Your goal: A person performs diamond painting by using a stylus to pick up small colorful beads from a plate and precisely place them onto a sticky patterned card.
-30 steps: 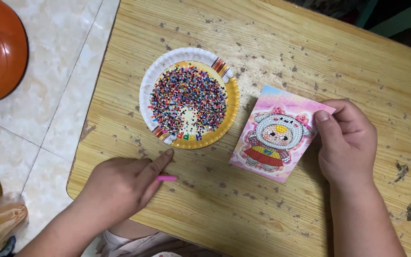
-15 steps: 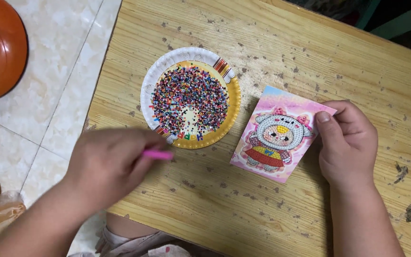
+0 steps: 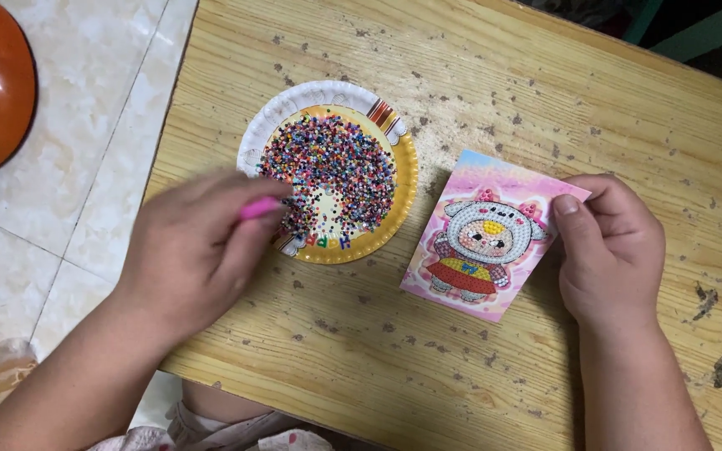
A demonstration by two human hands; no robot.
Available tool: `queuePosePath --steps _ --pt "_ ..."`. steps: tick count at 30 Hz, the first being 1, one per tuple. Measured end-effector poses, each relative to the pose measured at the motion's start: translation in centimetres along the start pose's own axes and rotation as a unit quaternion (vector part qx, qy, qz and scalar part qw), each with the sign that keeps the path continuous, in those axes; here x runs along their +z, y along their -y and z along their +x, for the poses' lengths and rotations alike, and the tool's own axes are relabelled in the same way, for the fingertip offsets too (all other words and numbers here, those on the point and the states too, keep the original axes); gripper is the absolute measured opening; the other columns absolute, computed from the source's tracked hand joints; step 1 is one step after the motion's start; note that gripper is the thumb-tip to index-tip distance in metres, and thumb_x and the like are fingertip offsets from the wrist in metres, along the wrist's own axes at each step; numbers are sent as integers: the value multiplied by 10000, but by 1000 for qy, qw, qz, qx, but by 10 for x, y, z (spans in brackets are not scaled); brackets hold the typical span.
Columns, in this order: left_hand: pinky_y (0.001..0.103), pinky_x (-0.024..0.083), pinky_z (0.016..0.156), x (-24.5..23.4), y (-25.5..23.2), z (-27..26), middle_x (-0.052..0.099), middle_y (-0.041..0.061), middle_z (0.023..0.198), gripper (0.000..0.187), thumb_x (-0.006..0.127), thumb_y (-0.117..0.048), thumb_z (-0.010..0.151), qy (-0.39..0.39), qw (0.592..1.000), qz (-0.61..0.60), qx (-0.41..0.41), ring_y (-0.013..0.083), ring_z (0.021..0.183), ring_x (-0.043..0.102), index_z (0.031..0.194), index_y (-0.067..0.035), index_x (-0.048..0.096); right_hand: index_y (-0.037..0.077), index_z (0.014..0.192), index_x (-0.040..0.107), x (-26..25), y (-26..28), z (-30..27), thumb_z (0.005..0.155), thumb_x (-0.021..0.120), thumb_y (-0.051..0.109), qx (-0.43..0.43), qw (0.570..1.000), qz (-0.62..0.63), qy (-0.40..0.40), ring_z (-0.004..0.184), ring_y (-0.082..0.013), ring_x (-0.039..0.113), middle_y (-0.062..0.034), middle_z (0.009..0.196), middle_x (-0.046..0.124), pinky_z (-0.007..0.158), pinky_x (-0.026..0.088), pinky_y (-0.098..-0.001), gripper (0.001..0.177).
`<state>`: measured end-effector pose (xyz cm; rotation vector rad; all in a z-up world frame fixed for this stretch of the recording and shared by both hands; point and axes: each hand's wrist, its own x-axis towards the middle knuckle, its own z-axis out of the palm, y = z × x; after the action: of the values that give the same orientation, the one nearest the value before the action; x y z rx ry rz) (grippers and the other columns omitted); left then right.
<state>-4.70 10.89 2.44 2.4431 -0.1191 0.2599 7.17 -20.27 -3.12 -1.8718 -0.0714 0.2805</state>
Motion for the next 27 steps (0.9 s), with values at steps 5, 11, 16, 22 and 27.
queuePosePath --steps 5,11,16,22,27 --pt "421 418 698 4 -4 2 609 105 786 251 440 -184 962 -62 998 9 26 286 706 562 979 -18 628 45 987 573 -1 -4 1 989 529 89 -21 1000 15 7 699 -75 515 -7 798 578 666 448 -210 62" --pt "386 357 728 28 5 1 617 29 757 170 456 -167 966 -44 999 16 18 234 671 567 849 -88 550 47 975 578 -1 -2 0 980 528 89 -11 1000 -9 0 710 -76 517 -10 809 586 668 446 -218 65" --pt "375 350 715 34 7 2 609 30 729 188 467 -171 973 -46 997 40 44 228 629 551 840 -85 568 51 964 573 -2 -2 1 984 537 90 -17 1000 -14 3 711 -80 517 -11 805 582 673 447 -222 57" --pt "380 357 727 37 11 2 620 25 723 138 526 -152 960 -39 997 54 38 230 626 555 848 -87 574 49 991 565 -2 -2 1 980 533 131 -23 1000 -8 15 740 -92 544 -18 845 592 680 467 -228 89" --pt "383 355 757 34 8 2 634 26 776 153 487 -167 970 -28 999 22 19 219 676 569 871 -89 574 46 960 568 -2 -1 2 980 528 75 -27 999 -18 15 738 -88 515 -10 829 577 690 439 -225 53"
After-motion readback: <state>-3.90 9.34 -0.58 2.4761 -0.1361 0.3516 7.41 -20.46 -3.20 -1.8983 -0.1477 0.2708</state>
